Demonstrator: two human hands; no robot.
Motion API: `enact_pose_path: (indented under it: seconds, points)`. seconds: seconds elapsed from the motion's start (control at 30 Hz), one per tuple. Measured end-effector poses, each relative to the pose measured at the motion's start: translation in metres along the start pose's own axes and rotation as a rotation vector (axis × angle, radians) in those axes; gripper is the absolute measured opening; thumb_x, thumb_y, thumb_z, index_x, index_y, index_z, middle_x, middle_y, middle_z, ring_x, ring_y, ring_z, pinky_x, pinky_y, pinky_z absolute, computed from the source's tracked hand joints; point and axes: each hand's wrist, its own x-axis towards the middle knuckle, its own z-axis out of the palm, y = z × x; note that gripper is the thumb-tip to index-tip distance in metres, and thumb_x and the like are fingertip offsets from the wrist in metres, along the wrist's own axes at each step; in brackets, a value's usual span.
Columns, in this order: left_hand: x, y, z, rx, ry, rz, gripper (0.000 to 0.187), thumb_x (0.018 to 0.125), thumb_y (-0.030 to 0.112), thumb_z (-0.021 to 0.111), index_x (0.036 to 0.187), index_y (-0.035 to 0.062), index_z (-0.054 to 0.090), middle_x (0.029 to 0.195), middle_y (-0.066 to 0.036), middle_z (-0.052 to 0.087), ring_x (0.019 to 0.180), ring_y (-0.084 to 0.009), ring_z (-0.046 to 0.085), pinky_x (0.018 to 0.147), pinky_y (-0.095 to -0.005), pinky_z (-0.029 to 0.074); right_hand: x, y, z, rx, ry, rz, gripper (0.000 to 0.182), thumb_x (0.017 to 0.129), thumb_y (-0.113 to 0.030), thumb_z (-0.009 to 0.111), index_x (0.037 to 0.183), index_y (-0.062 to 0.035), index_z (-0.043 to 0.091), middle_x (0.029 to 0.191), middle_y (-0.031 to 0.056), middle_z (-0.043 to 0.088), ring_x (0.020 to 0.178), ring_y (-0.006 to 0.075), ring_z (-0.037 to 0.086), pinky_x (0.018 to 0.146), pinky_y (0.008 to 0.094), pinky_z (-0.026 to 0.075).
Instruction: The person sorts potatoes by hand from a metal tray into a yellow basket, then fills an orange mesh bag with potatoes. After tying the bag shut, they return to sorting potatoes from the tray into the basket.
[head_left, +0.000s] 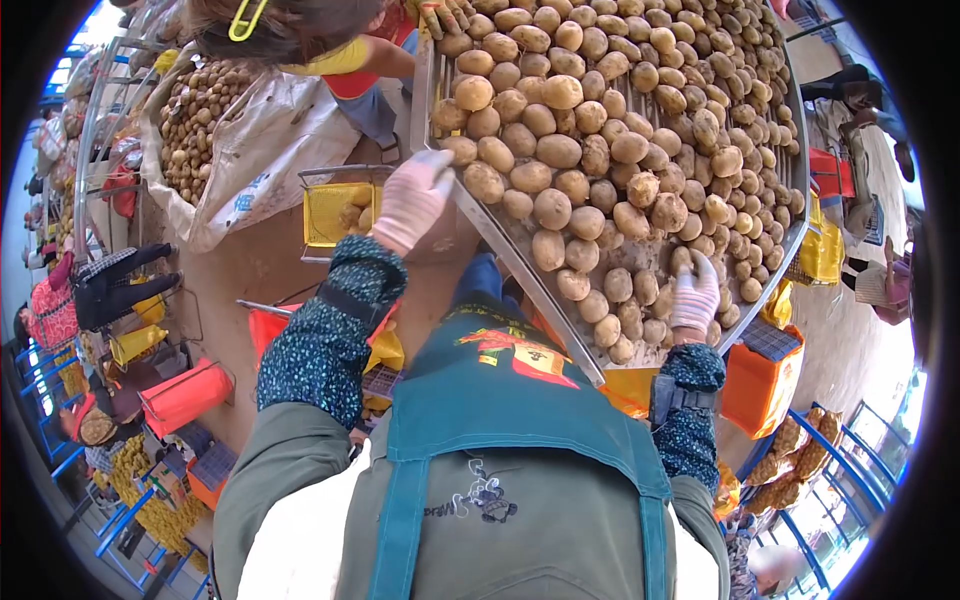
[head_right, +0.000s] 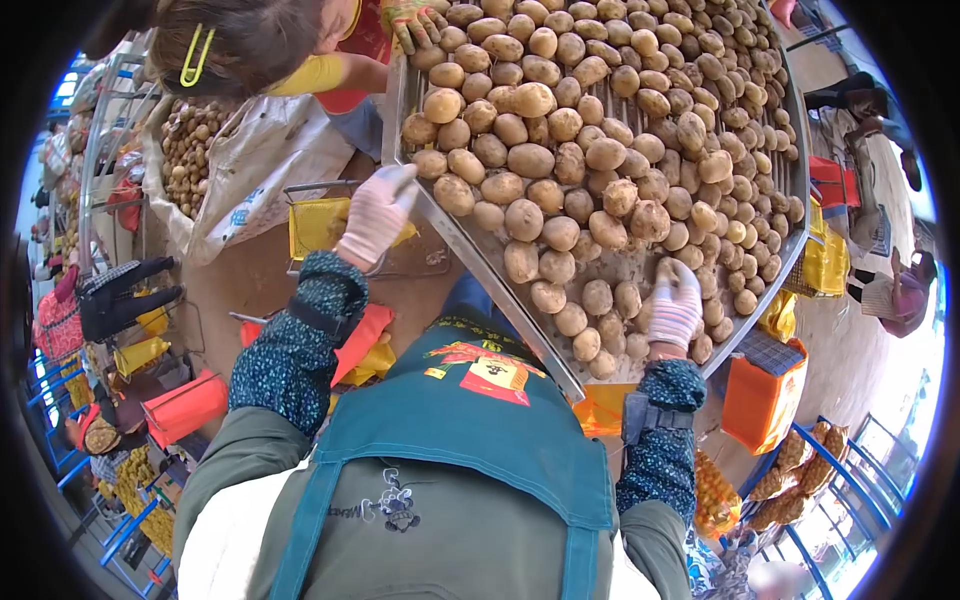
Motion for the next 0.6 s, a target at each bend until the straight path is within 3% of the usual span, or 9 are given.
enact_pose_path:
  seconds: [0.07,0.13,0.17,0.23,0.33,0.43,0.53,0.6]
  points:
    - [0.031,0.030,0.019,0.150,-0.214,0.140,0.031,0.090,0.016,0.064,0.117,0.0021,0.066,0.118,-0.020,0.065,0.104,-0.0390,0.066,0.089,-0.0428,0.055,-0.013,-0.041,0.032,-0.103,-0.131,-0.323,0.029,0.090,-0.005,0.066,0.118,-0.0021,0.067,0.116,0.0164,0.068,0.108,0.0294,0.066,0.097,0.0366,0.051]
    - [0.057,0.052,0.037,0.438,-0.511,0.104,0.031,0.090,0.014,0.061,0.119,0.0023,0.064,0.121,-0.020,0.064,0.101,-0.0379,0.068,0.085,-0.0457,0.056,-0.017,-0.081,0.071,-0.059,-0.319,-0.391,0.041,0.085,-0.010,0.068,0.125,-0.0048,0.063,0.123,0.0218,0.064,0.115,0.0395,0.062,0.101,0.0406,0.050]
    - [0.064,0.056,0.045,0.437,-0.512,0.107,0.031,0.090,0.014,0.061,0.119,0.0023,0.064,0.121,-0.020,0.064,0.101,-0.0379,0.068,0.085,-0.0457,0.056,-0.014,-0.099,0.087,-0.045,-0.457,-0.356,0.050,0.084,-0.016,0.069,0.132,-0.0060,0.058,0.131,0.0234,0.059,0.120,0.0422,0.058,0.103,0.0428,0.048]
    - [0.075,0.058,0.056,0.601,-0.666,0.101,0.029,0.089,0.012,0.060,0.115,0.0035,0.068,0.120,-0.020,0.064,0.099,-0.0371,0.070,0.081,-0.0492,0.057,-0.004,-0.112,0.130,-0.239,-0.551,-0.402,0.068,0.083,-0.028,0.071,0.144,-0.0089,0.047,0.139,0.0216,0.055,0.124,0.0424,0.056,0.105,0.0441,0.047]
    - [0.086,0.042,0.073,0.672,-0.595,0.087,0.025,0.088,0.013,0.059,0.109,0.0053,0.071,0.119,-0.020,0.065,0.098,-0.0366,0.071,0.081,-0.0501,0.057,-0.008,-0.174,0.143,-0.699,-0.679,-0.160,0.062,0.082,-0.036,0.074,0.134,-0.0102,0.053,0.134,0.0201,0.057,0.121,0.0402,0.060,0.099,0.0467,0.052]
    - [0.088,0.034,0.084,0.701,-0.563,0.066,0.021,0.090,0.014,0.058,0.101,0.0069,0.073,0.116,-0.020,0.067,0.096,-0.0362,0.072,0.079,-0.0497,0.058,-0.004,-0.165,0.157,-0.804,-0.696,-0.164,0.062,0.080,-0.039,0.077,0.133,-0.0134,0.056,0.127,0.0199,0.061,0.118,0.0384,0.062,0.101,0.0462,0.050]
    - [0.088,0.032,0.085,0.714,-0.564,0.114,0.020,0.090,0.014,0.057,0.100,0.0072,0.073,0.112,-0.021,0.068,0.094,-0.0357,0.072,0.075,-0.0494,0.058,-0.007,-0.142,0.143,-0.766,-0.666,-0.194,0.061,0.080,-0.038,0.076,0.132,-0.0140,0.056,0.128,0.0183,0.061,0.119,0.0372,0.062,0.101,0.0462,0.050]
    - [0.089,0.021,0.085,0.658,-0.558,0.202,0.018,0.091,0.015,0.058,0.098,0.0077,0.072,0.111,-0.021,0.068,0.091,-0.0357,0.072,0.073,-0.0481,0.059,-0.008,-0.116,0.124,-0.570,-0.572,-0.221,0.062,0.080,-0.035,0.076,0.135,-0.0135,0.056,0.133,0.0170,0.060,0.122,0.0356,0.060,0.101,0.0436,0.051]
